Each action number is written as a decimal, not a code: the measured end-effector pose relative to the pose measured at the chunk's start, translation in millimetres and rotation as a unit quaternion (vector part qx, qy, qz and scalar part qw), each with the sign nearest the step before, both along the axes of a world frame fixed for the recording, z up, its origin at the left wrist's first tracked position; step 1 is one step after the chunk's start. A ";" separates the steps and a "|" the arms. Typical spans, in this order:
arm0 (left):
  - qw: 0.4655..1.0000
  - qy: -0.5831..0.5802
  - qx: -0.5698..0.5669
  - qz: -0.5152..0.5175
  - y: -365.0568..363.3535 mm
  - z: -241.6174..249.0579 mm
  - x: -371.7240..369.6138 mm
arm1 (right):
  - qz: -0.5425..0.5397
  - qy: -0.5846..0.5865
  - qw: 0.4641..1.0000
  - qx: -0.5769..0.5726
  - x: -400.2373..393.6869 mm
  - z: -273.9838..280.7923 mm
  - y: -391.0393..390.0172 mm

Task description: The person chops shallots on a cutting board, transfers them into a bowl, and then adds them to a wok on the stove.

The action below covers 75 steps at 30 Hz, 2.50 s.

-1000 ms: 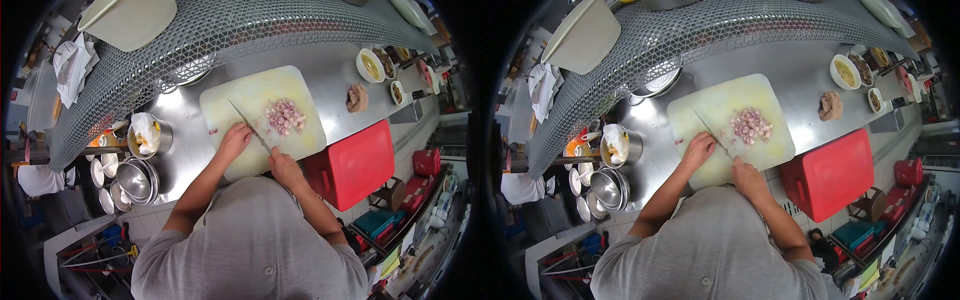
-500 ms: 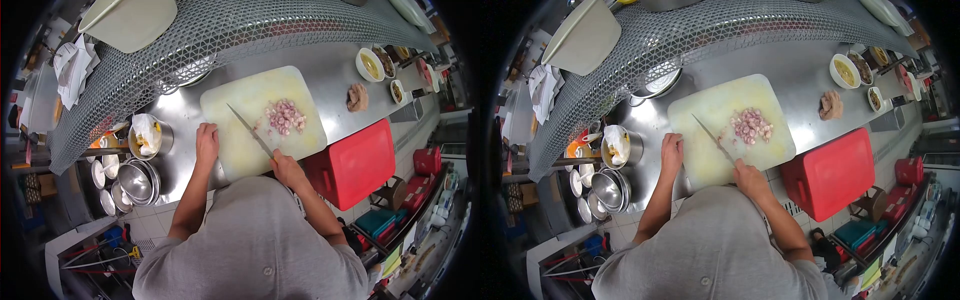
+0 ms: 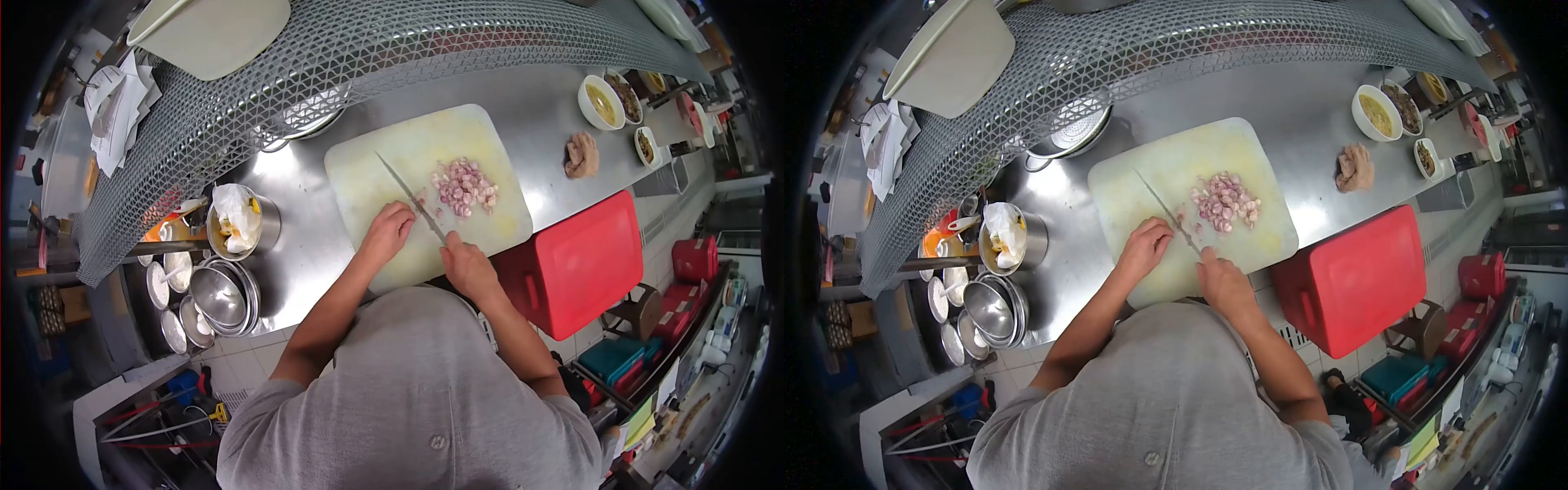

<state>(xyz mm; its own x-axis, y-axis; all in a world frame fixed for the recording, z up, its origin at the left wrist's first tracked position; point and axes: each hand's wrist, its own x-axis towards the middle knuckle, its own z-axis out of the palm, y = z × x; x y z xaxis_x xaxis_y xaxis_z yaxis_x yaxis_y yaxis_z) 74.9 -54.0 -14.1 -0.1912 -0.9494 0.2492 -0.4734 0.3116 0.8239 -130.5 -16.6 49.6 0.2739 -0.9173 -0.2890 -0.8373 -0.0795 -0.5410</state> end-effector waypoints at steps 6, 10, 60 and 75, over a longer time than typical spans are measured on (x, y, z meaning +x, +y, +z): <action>1.000 -0.027 -0.014 -0.001 0.0 -0.4 3.6 | 0.025 -0.002 0.999 0.029 2.9 5.4 5.7; 0.999 -0.041 -0.008 -0.002 -3.3 2.3 2.9 | 0.024 -0.002 0.999 0.036 1.9 9.3 1.8; 0.998 -0.068 -0.014 -0.006 5.2 -5.6 24.6 | 0.027 -0.058 0.998 0.023 19.2 -4.1 16.9; 0.994 -0.051 -0.096 -0.021 -7.6 1.5 -12.5 | -0.022 -0.048 0.999 0.000 -13.6 5.3 -5.3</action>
